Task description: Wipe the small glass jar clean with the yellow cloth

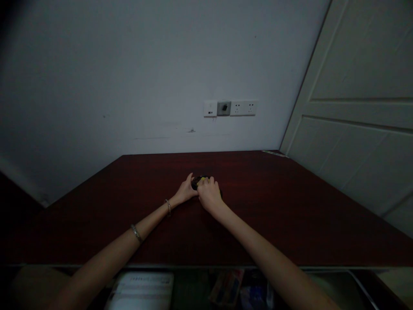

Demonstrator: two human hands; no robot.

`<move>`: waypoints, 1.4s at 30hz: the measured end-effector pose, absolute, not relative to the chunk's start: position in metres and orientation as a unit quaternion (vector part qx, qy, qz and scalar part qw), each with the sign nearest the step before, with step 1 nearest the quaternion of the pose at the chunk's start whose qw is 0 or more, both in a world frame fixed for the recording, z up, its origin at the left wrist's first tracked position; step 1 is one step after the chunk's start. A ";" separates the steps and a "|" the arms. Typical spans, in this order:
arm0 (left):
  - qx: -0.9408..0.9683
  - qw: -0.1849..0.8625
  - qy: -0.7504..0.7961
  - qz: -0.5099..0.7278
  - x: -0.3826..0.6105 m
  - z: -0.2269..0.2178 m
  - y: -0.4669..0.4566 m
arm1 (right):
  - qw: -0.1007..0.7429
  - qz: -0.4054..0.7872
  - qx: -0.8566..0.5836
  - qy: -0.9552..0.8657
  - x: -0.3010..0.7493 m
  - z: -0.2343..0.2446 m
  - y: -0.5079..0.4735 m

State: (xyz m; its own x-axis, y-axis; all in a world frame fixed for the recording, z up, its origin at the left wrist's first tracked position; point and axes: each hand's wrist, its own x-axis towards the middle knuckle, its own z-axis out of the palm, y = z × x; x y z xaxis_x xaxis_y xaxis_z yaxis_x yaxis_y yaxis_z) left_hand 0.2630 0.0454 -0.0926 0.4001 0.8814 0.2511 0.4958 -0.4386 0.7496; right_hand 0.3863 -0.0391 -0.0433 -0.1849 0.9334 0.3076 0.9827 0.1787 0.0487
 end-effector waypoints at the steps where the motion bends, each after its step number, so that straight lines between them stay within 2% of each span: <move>1: 0.783 0.295 0.440 0.326 0.263 -0.093 0.045 | 0.109 -0.111 -0.631 -0.760 0.386 -0.043 -0.041; 15: 0.779 0.295 0.441 0.335 0.262 -0.094 0.045 | 0.261 0.023 -0.566 -0.781 0.419 -0.041 -0.037; 20: 0.772 0.292 0.449 0.343 0.262 -0.097 0.045 | 0.312 0.001 -0.551 -0.774 0.456 -0.037 0.000; 31: 0.773 0.289 0.450 0.342 0.261 -0.094 0.044 | 0.184 -0.069 -0.424 -0.884 0.452 -0.052 0.025; 42: 0.773 0.291 0.447 0.344 0.262 -0.095 0.044 | 0.131 -0.132 -0.545 -0.818 0.432 -0.062 -0.006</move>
State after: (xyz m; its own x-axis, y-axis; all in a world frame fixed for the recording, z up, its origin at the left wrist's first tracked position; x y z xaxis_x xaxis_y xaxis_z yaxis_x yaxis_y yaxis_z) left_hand 0.2619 0.0436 -0.0950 0.3647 0.8904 0.2723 0.4909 -0.4324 0.7564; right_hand 0.4321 -0.0055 -0.0622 -0.3716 0.8569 0.3573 0.9257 0.3713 0.0725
